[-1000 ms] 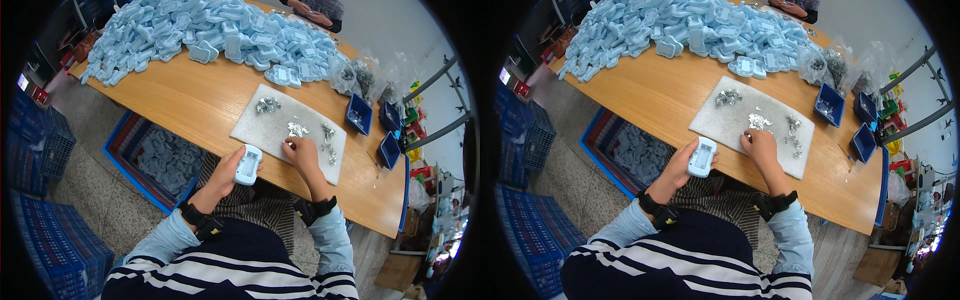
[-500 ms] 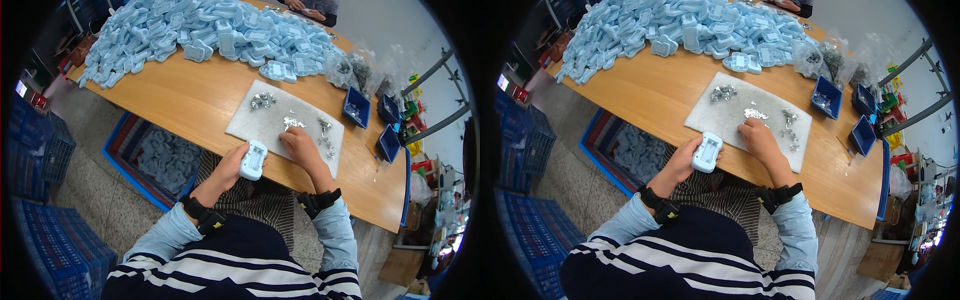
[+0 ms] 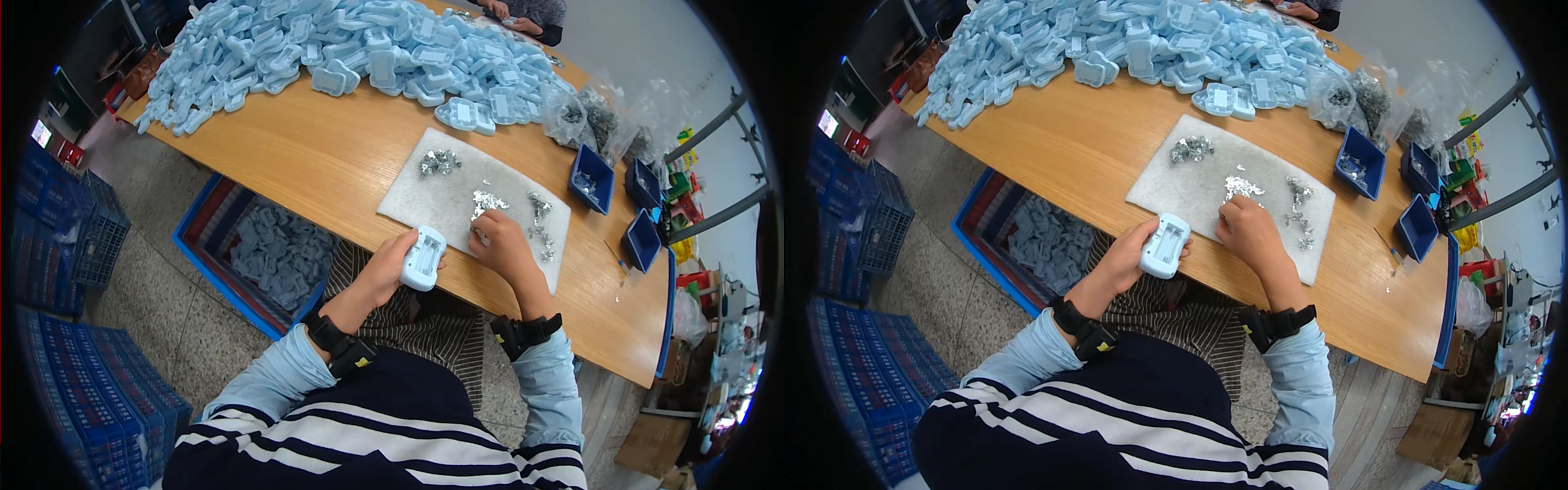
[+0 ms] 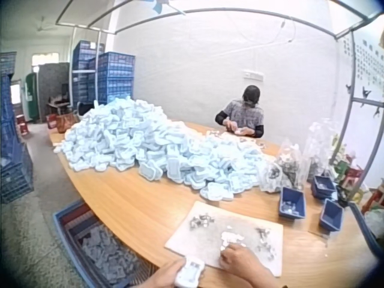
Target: The recorder is inserting metal contacts into blue plastic housings at an assembly workstation.
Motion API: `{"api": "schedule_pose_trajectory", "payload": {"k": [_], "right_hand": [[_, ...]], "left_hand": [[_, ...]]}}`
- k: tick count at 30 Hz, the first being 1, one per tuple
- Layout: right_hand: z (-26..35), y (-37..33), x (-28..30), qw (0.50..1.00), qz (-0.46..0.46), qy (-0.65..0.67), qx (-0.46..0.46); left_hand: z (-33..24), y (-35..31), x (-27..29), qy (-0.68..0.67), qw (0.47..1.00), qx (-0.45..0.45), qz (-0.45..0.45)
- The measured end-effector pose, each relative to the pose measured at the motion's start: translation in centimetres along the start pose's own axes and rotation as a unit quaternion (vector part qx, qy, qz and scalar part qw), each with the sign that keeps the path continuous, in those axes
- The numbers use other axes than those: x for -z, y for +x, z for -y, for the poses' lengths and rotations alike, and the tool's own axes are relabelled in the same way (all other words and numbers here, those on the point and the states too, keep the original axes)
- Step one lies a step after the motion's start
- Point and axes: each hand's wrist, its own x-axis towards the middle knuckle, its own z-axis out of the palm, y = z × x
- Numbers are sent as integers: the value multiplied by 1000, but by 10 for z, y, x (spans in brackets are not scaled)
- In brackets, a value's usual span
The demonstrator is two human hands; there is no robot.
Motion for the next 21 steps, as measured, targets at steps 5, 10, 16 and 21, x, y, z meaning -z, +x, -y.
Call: {"api": "schedule_pose_trajectory", "payload": {"k": [5,10,16,21], "right_hand": [[11,-7,2,985,-20,129,-117],[2,-11,-8,967,-92,190,-142],[-3,-15,15,979,-24,133,-150],[6,-20,-4,992,-18,77,-101]], "left_hand": [[2,2,1,7,1000,-11,0],[3,5,-2,3,1000,-10,4],[3,2,-3,-19,999,-21,-15],[3,3,-4,-25,999,-19,-24]]}}
